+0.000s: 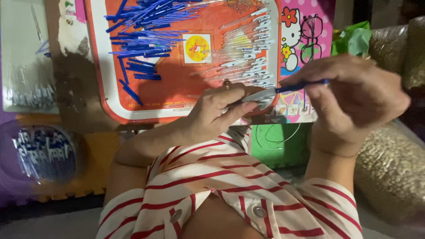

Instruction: The person assembles pens by inserting blue ink cartridges into clear plastic pen barrels. They repeatedly pick up a barrel and a cartridge, insert the cartridge, and place the completed pen on a tray.

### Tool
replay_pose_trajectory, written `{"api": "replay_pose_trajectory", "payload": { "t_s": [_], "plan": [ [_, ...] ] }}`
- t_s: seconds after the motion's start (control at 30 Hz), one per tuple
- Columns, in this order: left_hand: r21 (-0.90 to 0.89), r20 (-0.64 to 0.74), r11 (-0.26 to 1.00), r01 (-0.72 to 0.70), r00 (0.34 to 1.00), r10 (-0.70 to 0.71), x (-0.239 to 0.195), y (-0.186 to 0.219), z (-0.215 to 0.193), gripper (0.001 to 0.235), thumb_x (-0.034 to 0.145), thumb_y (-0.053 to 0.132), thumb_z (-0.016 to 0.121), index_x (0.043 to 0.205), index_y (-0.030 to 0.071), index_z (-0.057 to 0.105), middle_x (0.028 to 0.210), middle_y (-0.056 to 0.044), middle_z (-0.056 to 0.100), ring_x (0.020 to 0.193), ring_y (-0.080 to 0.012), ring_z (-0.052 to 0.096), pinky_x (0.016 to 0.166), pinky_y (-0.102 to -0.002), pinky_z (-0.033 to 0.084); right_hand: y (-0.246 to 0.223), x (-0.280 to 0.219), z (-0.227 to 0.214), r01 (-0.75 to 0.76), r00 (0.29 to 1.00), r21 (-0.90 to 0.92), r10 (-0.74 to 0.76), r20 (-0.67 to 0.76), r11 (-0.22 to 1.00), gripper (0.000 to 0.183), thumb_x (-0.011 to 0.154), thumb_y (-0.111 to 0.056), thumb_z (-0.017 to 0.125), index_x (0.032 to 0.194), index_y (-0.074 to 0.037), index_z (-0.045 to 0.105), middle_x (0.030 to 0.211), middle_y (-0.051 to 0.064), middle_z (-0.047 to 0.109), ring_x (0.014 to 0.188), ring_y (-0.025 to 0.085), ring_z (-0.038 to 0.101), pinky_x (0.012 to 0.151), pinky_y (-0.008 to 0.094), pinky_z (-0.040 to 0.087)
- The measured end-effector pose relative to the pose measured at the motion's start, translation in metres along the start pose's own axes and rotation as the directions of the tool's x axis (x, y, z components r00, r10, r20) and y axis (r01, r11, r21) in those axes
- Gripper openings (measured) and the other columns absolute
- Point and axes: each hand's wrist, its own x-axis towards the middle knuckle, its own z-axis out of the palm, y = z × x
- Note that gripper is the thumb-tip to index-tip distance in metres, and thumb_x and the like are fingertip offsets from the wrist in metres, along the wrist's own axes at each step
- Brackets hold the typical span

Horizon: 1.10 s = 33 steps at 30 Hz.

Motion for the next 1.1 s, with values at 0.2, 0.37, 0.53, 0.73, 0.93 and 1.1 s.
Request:
{"api": "replay_pose_trajectory", "payload": {
  "t_s": [0.2, 0.37, 0.53, 0.73, 0.93, 1.1],
  "plan": [
    [-0.213, 0.044, 0.975, 0.068, 0.997, -0.060, 0.002, 0.002, -0.001, 0.030, 0.114, 0.022, 0.052, 0.129, 0.000, 0.065, 0.094, -0.003, 0.068, 0.081, -0.0118, 0.055, 0.072, -0.025, 0.050, -0.016, 0.017, 0.004, -0.131, 0.990, -0.031, 0.133, 0.051, 0.991, 0.028, 0.107, -0.004, 0.069, 0.098, 0.022, 0.063, 0.089, 0.031, 0.065, 0.080, 0.039, 0.072, 0.077, 0.040, 0.052],
    [-0.156, 0.016, 0.987, 0.041, 0.999, -0.039, 0.006, 0.009, -0.005, 0.023, 0.113, 0.022, 0.051, 0.108, 0.003, 0.063, 0.082, -0.001, 0.060, 0.073, -0.0105, 0.051, 0.070, -0.025, 0.045, -0.001, 0.015, 0.004, -0.181, 0.979, 0.094, 0.170, 0.114, 0.979, 0.028, 0.104, -0.008, 0.071, 0.100, 0.018, 0.062, 0.092, 0.028, 0.066, 0.083, 0.038, 0.074, 0.076, 0.038, 0.058],
    [-0.115, 0.028, 0.992, 0.051, 0.998, -0.048, 0.006, 0.013, -0.007, 0.022, 0.113, 0.021, 0.052, 0.118, 0.004, 0.063, 0.082, 0.000, 0.058, 0.074, -0.0105, 0.054, 0.071, -0.024, 0.048, 0.009, 0.011, 0.000, -0.175, 0.980, 0.129, 0.160, 0.114, 0.976, 0.026, 0.101, -0.009, 0.072, 0.102, 0.015, 0.063, 0.095, 0.027, 0.068, 0.085, 0.035, 0.073, 0.080, 0.037, 0.058],
    [-0.246, 0.065, 0.962, 0.115, 0.993, -0.102, 0.007, 0.013, -0.004, 0.025, 0.112, 0.022, 0.053, 0.122, 0.002, 0.064, 0.082, 0.000, 0.056, 0.075, -0.0086, 0.055, 0.071, -0.024, 0.059, 0.011, 0.018, -0.003, -0.099, 0.969, 0.077, 0.079, 0.234, 0.992, 0.020, 0.098, -0.007, 0.072, 0.096, 0.013, 0.066, 0.096, 0.028, 0.072, 0.087, 0.035, 0.071, 0.089, 0.040, 0.055],
    [-0.317, 0.062, 0.934, 0.166, 0.986, -0.155, 0.004, 0.008, 0.000, 0.028, 0.108, 0.019, 0.064, 0.128, 0.000, 0.067, 0.112, 0.001, 0.067, 0.086, -0.0057, 0.059, 0.075, -0.020, 0.057, 0.027, 0.006, -0.006, -0.198, 0.969, 0.226, 0.156, 0.191, 0.954, 0.029, 0.102, -0.016, 0.068, 0.110, 0.012, 0.064, 0.103, 0.026, 0.070, 0.091, 0.034, 0.074, 0.087, 0.040, 0.063],
    [-0.376, 0.134, 0.895, 0.240, 0.970, -0.204, 0.011, 0.020, -0.010, 0.029, 0.109, 0.018, 0.061, 0.132, 0.001, 0.068, 0.109, 0.000, 0.072, 0.082, -0.0078, 0.065, 0.073, -0.023, 0.061, 0.020, 0.009, -0.002, -0.267, 0.963, 0.225, 0.248, 0.109, 0.937, 0.036, 0.103, -0.026, 0.071, 0.108, 0.009, 0.065, 0.100, 0.023, 0.070, 0.087, 0.032, 0.075, 0.078, 0.034, 0.060]
  ]
}}
